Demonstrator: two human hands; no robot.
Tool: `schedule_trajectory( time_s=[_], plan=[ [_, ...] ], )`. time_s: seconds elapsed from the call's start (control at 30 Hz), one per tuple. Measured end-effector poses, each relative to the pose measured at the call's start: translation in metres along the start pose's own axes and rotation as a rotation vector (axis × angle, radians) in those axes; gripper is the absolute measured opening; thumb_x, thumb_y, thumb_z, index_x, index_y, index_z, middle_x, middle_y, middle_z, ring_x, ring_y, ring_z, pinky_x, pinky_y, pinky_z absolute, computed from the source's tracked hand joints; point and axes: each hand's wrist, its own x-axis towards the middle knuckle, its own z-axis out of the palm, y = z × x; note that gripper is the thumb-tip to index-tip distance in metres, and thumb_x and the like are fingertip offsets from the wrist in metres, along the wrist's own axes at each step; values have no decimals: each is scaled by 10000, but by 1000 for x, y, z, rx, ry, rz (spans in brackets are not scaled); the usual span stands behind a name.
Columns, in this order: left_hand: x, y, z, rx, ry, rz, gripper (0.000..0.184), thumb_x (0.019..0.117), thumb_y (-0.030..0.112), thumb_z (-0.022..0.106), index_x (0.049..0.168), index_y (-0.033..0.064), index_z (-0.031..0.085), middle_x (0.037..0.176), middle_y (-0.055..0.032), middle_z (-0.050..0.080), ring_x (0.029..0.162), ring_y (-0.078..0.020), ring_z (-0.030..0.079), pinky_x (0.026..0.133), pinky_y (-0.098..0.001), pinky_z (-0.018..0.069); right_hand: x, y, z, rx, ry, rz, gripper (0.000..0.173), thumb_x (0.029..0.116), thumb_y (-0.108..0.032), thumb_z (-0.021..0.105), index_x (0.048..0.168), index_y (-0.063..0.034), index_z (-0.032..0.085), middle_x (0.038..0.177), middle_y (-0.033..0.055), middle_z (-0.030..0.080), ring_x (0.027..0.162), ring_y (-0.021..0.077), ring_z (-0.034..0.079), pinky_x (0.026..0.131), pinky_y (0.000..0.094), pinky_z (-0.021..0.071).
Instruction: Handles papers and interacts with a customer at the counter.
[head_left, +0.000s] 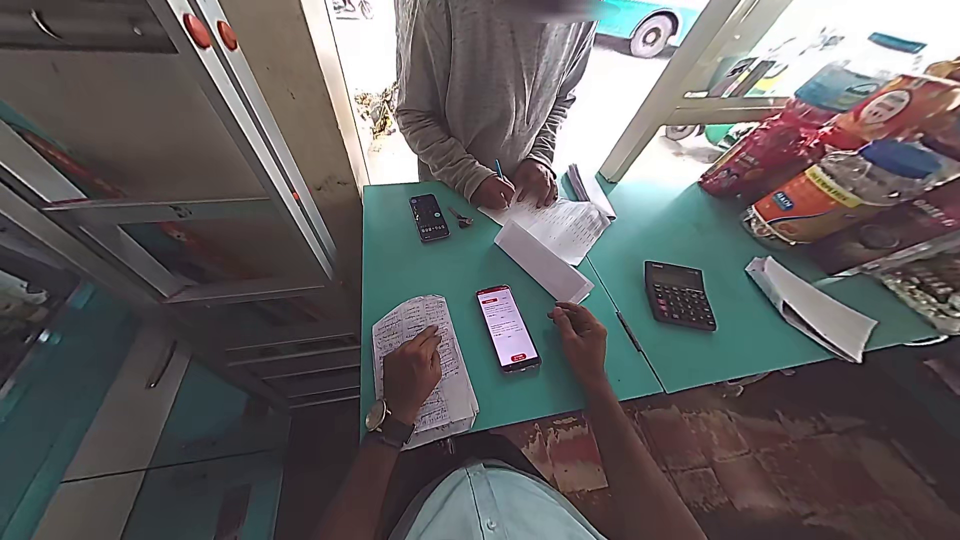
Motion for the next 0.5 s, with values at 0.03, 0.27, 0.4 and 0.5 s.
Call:
schedule_trajectory(
  time_s=[0.03,0.27,0.4,0.5],
  plan=[
    [0,0,0,-1,-1,0,260,912,65,589,1039,114,811,1260,-22,735,897,-252,768,703,-470,616,0,0,0,5,2,1,211,1009,-125,595,1130,16,697,899,29,750,804,29,702,745,191,583],
    [0,0,-1,0,-12,-7,269,913,66,579,1045,114,809,1263,-16,734,876,-251,766,687,-471,614,0,-1,-1,13,-4,-3,218,1011,-123,592,1132,28,692,912,41,747,814,44,708,753,203,591],
    [0,0,-1,-1,-15,-9,270,917,71,578,1048,119,809,1270,-14,731,880,-251,766,690,-471,614,0,-1,-1,6,-6,-1,217,1014,-120,587,1134,25,694,914,39,747,820,39,706,757,199,588],
    [0,0,0,-1,-8,-7,266,917,75,580,1046,116,809,1265,-17,733,873,-252,765,688,-469,613,0,-1,-1,1,-2,-3,220,1015,-123,584,1131,27,695,910,38,749,815,36,707,754,193,586]
  ],
)
